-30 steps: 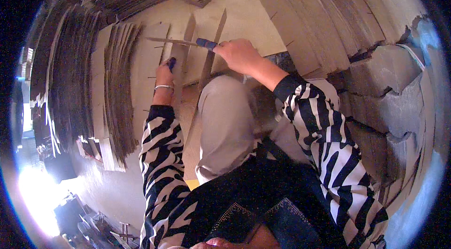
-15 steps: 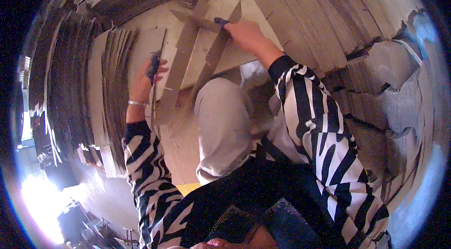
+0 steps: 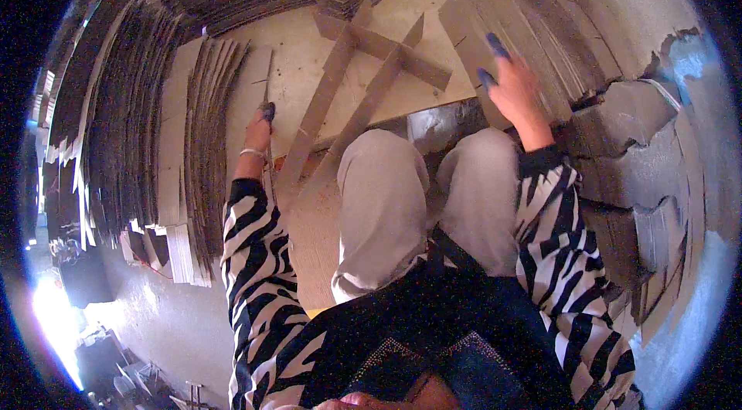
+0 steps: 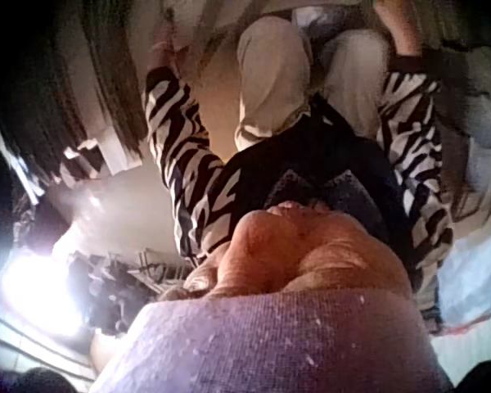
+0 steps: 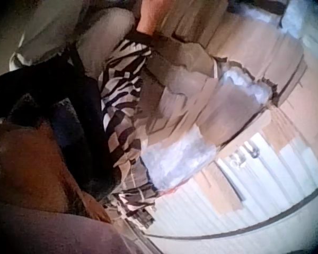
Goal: The person uses a utility knife to cut a piece of cardboard on a wooden work surface. They hold the cardboard steady with one hand while guiding the knife with the other, then set the cut piece aside.
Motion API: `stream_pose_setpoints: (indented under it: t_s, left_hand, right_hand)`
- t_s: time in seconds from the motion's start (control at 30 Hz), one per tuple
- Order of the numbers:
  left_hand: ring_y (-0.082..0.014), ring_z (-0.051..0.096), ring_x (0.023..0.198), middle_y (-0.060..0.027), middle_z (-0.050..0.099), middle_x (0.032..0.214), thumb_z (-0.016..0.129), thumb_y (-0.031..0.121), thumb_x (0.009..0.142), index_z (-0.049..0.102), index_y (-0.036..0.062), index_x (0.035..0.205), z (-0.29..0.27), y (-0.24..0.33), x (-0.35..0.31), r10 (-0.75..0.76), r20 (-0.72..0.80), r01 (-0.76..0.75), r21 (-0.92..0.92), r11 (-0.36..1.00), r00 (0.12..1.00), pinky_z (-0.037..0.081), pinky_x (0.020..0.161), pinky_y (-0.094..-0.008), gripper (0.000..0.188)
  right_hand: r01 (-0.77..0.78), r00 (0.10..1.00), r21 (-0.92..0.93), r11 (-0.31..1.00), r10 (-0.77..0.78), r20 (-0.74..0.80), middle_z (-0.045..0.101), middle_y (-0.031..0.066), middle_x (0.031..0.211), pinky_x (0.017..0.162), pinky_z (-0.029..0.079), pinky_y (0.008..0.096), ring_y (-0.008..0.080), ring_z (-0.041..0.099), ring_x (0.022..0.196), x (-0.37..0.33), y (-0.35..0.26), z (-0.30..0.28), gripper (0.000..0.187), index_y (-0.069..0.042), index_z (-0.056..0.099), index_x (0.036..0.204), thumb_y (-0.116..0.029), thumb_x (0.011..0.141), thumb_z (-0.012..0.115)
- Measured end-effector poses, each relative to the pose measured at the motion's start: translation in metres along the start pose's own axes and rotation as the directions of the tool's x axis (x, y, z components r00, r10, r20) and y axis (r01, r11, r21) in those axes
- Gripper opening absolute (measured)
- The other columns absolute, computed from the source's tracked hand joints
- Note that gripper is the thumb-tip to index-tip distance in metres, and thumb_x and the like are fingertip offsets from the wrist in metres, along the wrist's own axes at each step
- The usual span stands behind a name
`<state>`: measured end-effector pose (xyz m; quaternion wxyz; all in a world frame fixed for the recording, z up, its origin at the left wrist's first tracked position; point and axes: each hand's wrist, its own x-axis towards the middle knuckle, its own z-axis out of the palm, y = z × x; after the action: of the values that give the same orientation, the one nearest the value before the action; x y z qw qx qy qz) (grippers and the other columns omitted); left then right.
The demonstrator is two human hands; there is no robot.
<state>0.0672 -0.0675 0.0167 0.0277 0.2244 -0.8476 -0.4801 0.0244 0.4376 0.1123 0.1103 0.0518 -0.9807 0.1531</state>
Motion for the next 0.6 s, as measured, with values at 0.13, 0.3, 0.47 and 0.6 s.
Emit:
stream_pose_setpoints:
  t_s: [0.13,0.3,0.47,0.6]
  left_hand:
    - [-0.0196,0.056,0.114,-0.0094,0.057,0.126,0.042,0.036,0.099,0.046,0.0044,0.136,0.006,0.054,-0.073,0.156,0.106,-0.092,-0.449,0.889,0.982,0.047,0.088,-0.0345,0.049]
    - [-0.0256,0.042,0.130,-0.0155,0.039,0.145,0.046,0.036,0.099,0.030,0.0035,0.146,0.024,0.034,-0.208,0.153,-0.353,-0.327,-0.509,0.797,0.923,0.033,0.107,-0.0414,0.059]
    - [-0.0303,0.039,0.133,-0.0208,0.041,0.144,0.053,0.021,0.095,0.035,-0.0032,0.141,0.099,0.023,-0.160,0.352,-0.544,-0.512,-0.171,0.842,0.762,0.028,0.110,-0.0389,0.055]
    - [-0.0333,0.048,0.125,-0.0235,0.049,0.135,0.057,0.019,0.093,0.042,-0.0046,0.134,0.088,0.058,-0.114,0.516,-0.478,-0.507,0.160,0.847,0.711,0.035,0.104,-0.0386,0.050]
  right_hand:
    - [-0.131,0.984,-0.465,0.875,0.172,0.047,0.035,0.0103,0.147,0.100,0.032,0.0551,0.0321,0.034,0.134,-0.062,0.094,-0.019,0.067,-0.014,0.048,0.132,-0.026,0.072,0.074]
    - [-0.077,0.996,-0.350,0.933,0.087,0.013,0.031,0.0082,0.151,0.101,0.029,0.0584,0.0315,0.031,0.137,-0.063,0.109,0.016,0.057,-0.011,0.058,0.121,-0.019,0.067,0.073]
    - [-0.053,0.973,-0.194,0.979,0.007,-0.231,0.057,0.0166,0.122,0.090,0.044,0.0442,0.0346,0.053,0.112,-0.028,0.153,0.006,0.031,-0.005,0.062,0.105,-0.017,0.077,0.065]
    - [-0.011,0.951,-0.064,0.998,-0.010,-0.310,0.063,0.0233,0.088,0.071,0.045,0.0494,0.0434,0.059,0.084,-0.020,0.129,-0.034,0.025,-0.004,0.061,0.105,-0.020,0.086,0.060]
